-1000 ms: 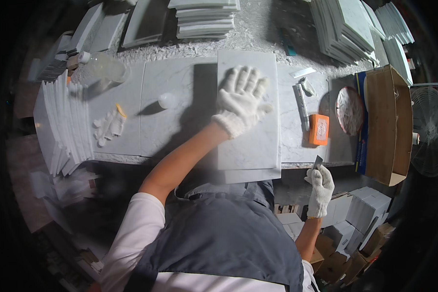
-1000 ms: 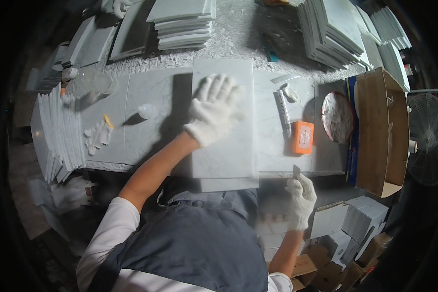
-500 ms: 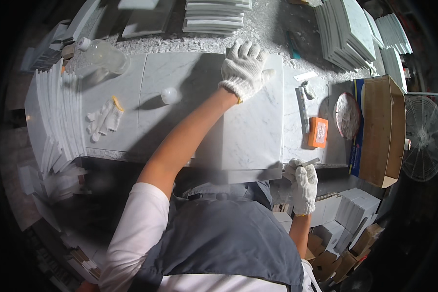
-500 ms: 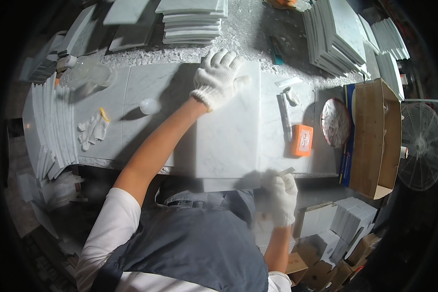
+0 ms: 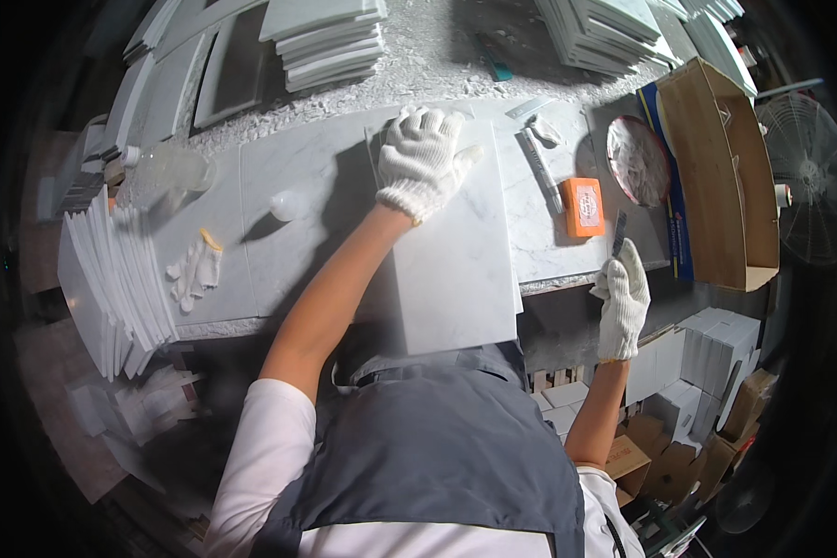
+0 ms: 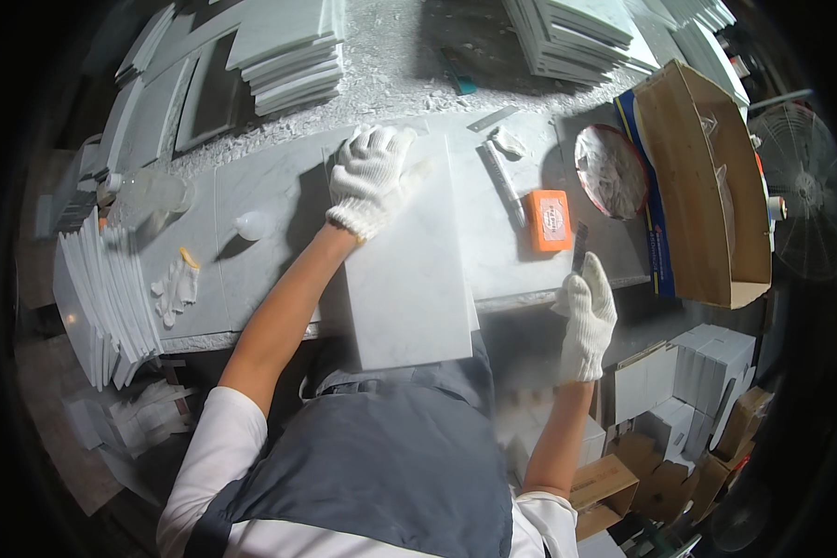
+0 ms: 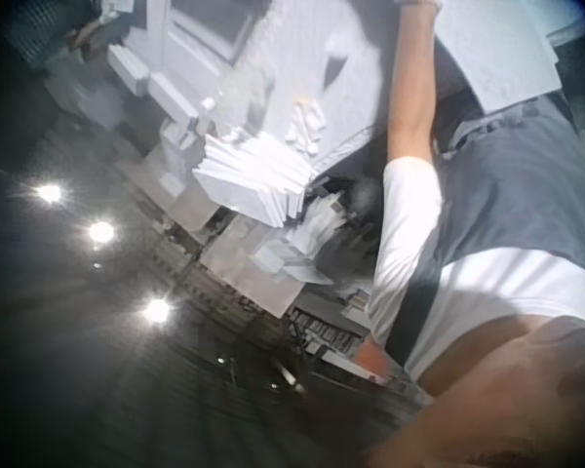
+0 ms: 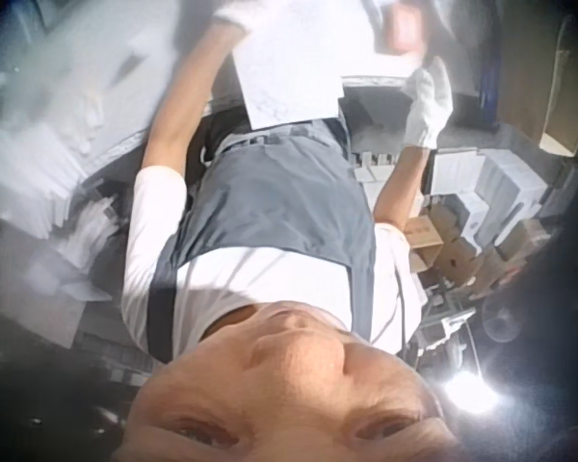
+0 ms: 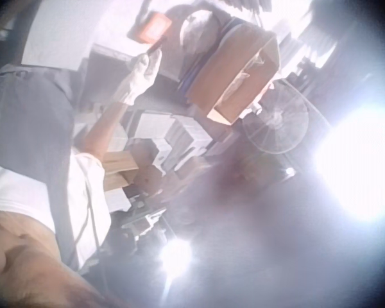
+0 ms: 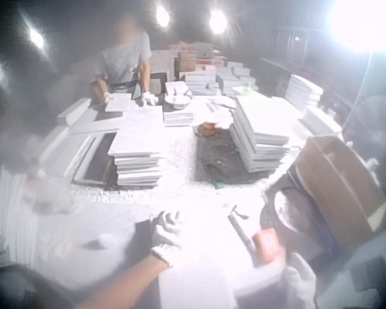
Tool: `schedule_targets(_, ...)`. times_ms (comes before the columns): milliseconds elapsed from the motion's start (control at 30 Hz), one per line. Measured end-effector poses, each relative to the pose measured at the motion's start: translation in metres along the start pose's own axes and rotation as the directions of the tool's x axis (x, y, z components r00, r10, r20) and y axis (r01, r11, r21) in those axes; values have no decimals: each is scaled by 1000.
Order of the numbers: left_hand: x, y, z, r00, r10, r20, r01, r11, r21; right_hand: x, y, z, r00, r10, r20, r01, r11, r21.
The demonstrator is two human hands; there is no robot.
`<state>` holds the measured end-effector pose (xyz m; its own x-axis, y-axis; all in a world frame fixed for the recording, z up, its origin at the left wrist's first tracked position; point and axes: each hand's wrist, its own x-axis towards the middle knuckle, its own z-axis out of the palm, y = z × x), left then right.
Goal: The person scrapes the surface of white rectangular tiles with a metal scraper, then stacks them. The person repeats this process for multiple tiles, handling them one at a time and placing them into a growing stack.
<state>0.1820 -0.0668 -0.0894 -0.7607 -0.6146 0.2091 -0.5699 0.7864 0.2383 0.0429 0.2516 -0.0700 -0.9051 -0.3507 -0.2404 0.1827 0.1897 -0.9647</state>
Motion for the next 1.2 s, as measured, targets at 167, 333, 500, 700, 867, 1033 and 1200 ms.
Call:
schedule_targets(167, -15, 8, 14, 985, 79, -155, -71, 996, 54, 43, -4, -11, 981, -164, -100, 160, 986, -46)
schedule_targets(333, -17, 6, 20, 961, 127, -244, -118, 992, 50, 80, -19, -16, 965, -207, -160, 177, 967, -185)
schedule_targets(500, -18, 4, 22, 945, 166, -281, -161, 986, 41, 115, -16, -14, 958, -254, -133, 182, 897, -402)
schedule_targets(700, -18, 2, 25, 944, 185, -272, -168, 982, 87, 143, -3, -11, 912, -411, 9, 339, 739, -582)
schedule_targets(867, -19, 2, 26, 954, 167, -249, -149, 985, 90, 146, -12, -8, 993, -119, 6, 111, 906, -408)
schedule_targets(1033, -19, 2, 24, 954, 171, -247, -156, 985, 77, 146, -13, -12, 1000, -13, 2, 13, 961, -276)
schedule_targets(1200, -18, 3, 23, 948, 181, -263, -164, 983, 87, 144, -5, -19, 999, -48, -1, 47, 969, -241)
